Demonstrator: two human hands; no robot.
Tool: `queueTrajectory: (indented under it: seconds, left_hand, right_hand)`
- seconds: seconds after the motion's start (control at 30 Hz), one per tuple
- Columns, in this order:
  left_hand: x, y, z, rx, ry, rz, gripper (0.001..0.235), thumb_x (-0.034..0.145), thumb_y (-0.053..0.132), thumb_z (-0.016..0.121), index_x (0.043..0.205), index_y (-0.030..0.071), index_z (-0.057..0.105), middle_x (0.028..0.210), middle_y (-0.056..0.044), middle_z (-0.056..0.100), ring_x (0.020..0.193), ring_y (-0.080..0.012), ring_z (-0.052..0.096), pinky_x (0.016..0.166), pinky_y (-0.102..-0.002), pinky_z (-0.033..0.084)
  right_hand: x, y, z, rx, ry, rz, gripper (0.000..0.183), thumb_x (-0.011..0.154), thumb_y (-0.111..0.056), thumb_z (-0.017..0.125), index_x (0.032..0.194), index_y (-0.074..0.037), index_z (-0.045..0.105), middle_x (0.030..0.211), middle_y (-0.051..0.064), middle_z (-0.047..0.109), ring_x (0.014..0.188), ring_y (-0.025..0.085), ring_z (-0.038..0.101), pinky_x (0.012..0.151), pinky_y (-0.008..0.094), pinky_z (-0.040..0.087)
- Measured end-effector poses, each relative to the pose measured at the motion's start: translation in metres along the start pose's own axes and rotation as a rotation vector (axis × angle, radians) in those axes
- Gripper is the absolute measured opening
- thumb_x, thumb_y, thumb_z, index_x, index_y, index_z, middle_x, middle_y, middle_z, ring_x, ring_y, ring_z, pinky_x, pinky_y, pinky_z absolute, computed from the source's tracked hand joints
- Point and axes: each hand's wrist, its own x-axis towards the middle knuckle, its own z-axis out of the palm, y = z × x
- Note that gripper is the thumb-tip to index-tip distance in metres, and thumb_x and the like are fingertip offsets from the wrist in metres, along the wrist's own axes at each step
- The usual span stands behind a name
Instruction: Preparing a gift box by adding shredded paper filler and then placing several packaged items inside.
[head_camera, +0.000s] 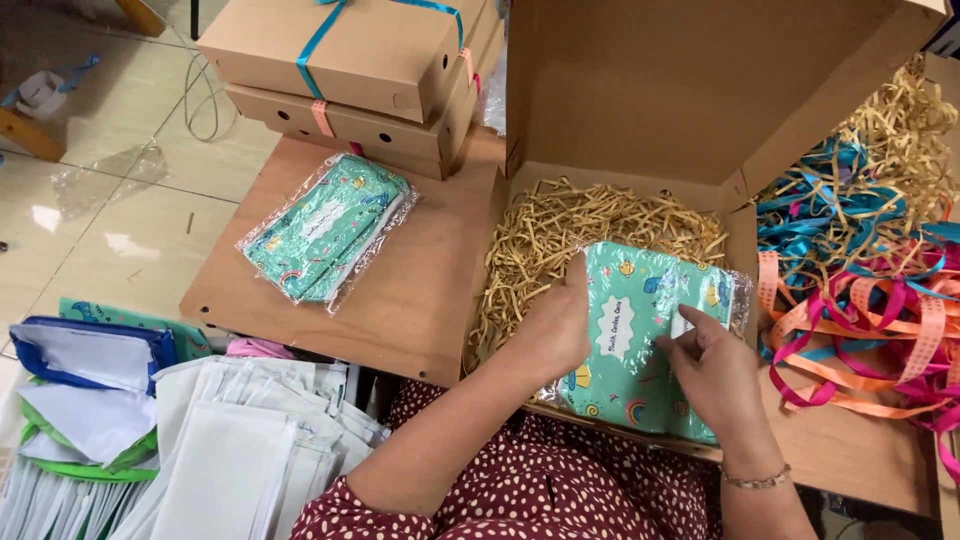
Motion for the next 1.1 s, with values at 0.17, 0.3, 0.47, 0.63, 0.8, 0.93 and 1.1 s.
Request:
queueTrajectory:
  seconds: [0.17, 0.3, 0.47, 0.63, 0.8, 0.93, 1.1]
  left_hand:
    - [-0.008, 0.013, -0.006, 0.193, -0.188, -0.13, 0.097, 0.083, -0.017, 0.058, 0.163, 0.0, 0.005, 0.121, -0.027, 0.056, 0.1, -0.0381, 0.063, 0.08, -0.049, 0.055]
    - [-0.004, 0.008, 0.001, 0.244, -0.227, -0.125, 0.095, 0.086, -0.013, 0.059, 0.163, 0.0, 0.005, 0.138, -0.027, 0.047, 0.106, -0.0375, 0.063, 0.084, -0.048, 0.057]
    - [-0.002, 0.002, 0.007, 0.3, -0.214, -0.034, 0.082, 0.089, -0.004, 0.066, 0.157, -0.005, 0.02, 0.127, -0.024, 0.056, 0.105, -0.037, 0.064, 0.089, -0.049, 0.056]
    - [-0.001, -0.004, 0.01, 0.353, -0.287, 0.037, 0.087, 0.097, 0.02, 0.07, 0.16, -0.006, 0.016, 0.118, -0.022, 0.062, 0.108, -0.0341, 0.062, 0.095, -0.046, 0.054]
    - [0.007, -0.026, 0.029, 0.421, -0.151, 0.146, 0.075, 0.09, 0.016, 0.078, 0.148, -0.005, 0.038, 0.113, -0.023, 0.064, 0.101, -0.035, 0.066, 0.088, -0.048, 0.058]
    - [0.003, -0.025, 0.025, 0.611, 0.091, 0.172, 0.078, 0.082, 0.045, 0.084, 0.139, 0.004, 0.051, 0.128, -0.017, 0.056, 0.111, -0.034, 0.058, 0.094, -0.047, 0.048]
    - [-0.007, -0.029, 0.001, 0.592, -0.002, 0.015, 0.083, 0.086, 0.052, 0.08, 0.144, 0.001, 0.049, 0.148, -0.024, 0.041, 0.128, -0.0387, 0.049, 0.11, -0.06, 0.036]
  right_hand:
    - [-0.003, 0.018, 0.015, -0.134, 0.043, -0.059, 0.054, 0.094, -0.02, 0.069, 0.146, -0.009, 0.059, 0.086, 0.005, 0.076, 0.08, 0.027, 0.072, 0.071, 0.044, 0.058]
    - [-0.007, 0.021, 0.014, -0.191, 0.107, -0.092, 0.054, 0.095, -0.025, 0.069, 0.146, -0.009, 0.061, 0.084, 0.003, 0.076, 0.078, 0.025, 0.072, 0.067, 0.042, 0.057]
    - [-0.013, 0.018, 0.011, -0.336, 0.128, -0.045, 0.048, 0.096, -0.032, 0.069, 0.141, -0.016, 0.065, 0.091, -0.001, 0.079, 0.08, 0.025, 0.074, 0.063, 0.043, 0.056]
    - [-0.014, 0.028, 0.012, -0.354, 0.161, -0.079, 0.047, 0.094, -0.035, 0.071, 0.137, -0.016, 0.069, 0.091, 0.0, 0.078, 0.08, 0.023, 0.072, 0.06, 0.041, 0.055]
    - [-0.017, 0.023, 0.008, -0.334, 0.158, -0.083, 0.044, 0.093, -0.032, 0.072, 0.134, -0.014, 0.071, 0.096, 0.004, 0.078, 0.081, 0.025, 0.072, 0.061, 0.042, 0.056]
    - [-0.017, 0.021, 0.006, -0.323, 0.118, -0.045, 0.043, 0.095, -0.028, 0.069, 0.136, -0.017, 0.069, 0.09, 0.003, 0.08, 0.075, 0.025, 0.074, 0.057, 0.041, 0.056]
    - [-0.015, 0.027, 0.008, -0.331, 0.119, -0.078, 0.042, 0.094, -0.026, 0.07, 0.135, -0.016, 0.069, 0.083, -0.002, 0.079, 0.064, 0.022, 0.071, 0.05, 0.038, 0.051]
